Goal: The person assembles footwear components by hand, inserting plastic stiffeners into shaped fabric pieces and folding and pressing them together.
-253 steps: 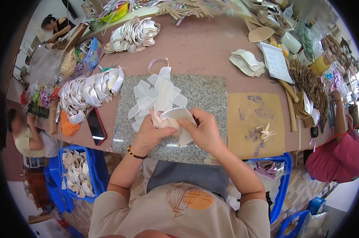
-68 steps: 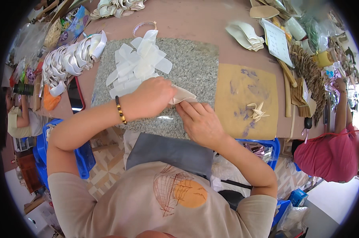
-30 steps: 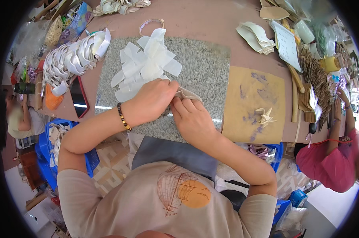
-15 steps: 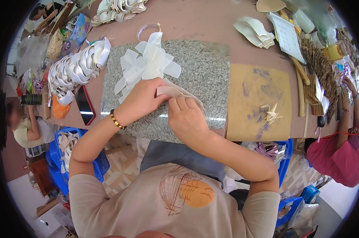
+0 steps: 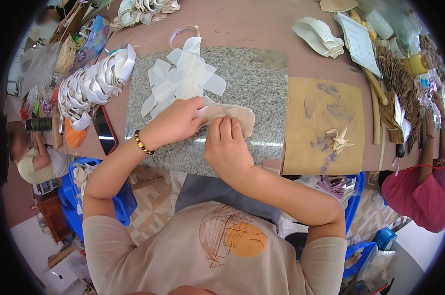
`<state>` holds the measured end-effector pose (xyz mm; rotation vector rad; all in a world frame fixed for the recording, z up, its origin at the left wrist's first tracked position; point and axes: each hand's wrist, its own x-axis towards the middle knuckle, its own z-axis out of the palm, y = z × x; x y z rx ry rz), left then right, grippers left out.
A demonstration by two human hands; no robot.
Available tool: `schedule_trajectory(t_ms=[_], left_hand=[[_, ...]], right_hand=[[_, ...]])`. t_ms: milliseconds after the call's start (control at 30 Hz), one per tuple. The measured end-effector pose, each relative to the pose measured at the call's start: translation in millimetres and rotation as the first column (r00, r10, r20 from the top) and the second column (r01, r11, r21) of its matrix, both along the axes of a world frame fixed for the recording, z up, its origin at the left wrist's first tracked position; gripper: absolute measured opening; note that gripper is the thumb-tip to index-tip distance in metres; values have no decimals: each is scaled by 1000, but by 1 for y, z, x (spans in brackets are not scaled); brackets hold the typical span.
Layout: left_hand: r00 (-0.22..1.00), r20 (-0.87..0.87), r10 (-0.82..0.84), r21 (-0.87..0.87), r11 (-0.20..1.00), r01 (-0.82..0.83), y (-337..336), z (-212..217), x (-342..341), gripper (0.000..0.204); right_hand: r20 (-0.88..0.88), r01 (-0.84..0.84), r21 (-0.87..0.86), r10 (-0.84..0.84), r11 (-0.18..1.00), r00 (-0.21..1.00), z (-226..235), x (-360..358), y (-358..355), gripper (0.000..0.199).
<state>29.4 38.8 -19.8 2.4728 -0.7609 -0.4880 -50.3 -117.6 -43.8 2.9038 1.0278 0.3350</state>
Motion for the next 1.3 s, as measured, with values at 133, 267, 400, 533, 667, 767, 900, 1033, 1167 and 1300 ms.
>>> schedule_trajectory(t_ms=[133,267,400,533,667,767,900,1033,1167,1300], left_hand=[[802,-549,236,-45,950,-310,2,9,-1,17],[759,-567,320,21,927,-376,3,12,-3,19],[981,-50,186,-10,982,-187,20,-1,-11,26],[939,307,157,-51,988,-149,18,-2,-17,30],[687,665,-294,94,945,314,33,-15,-23,22],[763,598,-244,46,961,272,33,-8,-25,18],[818,550,-171,-46,971,234,28,-6,-30,19],[853,522,-21,-198,969,145,29,-22,-28,12],[886,449,118,-343,938,49,27,-27,-30,18],[881,472,-4,-233,964,130,27,-3,-40,25]], right_hand=[[25,-32,40,31,999,999,-2,4,-2,33],[59,-65,80,61,995,996,-3,7,-5,33],[109,-71,84,62,994,992,-4,9,-6,31],[138,-108,121,91,987,986,-11,11,-10,27],[140,-125,126,107,984,984,-8,12,-11,24],[124,-124,122,109,985,986,-8,12,-11,23],[111,-125,109,113,986,987,-7,13,-13,23],[113,-137,120,123,983,986,-5,14,-11,23],[111,-155,116,142,981,984,-3,15,-13,22],[28,-154,248,152,956,988,3,16,-29,21]])
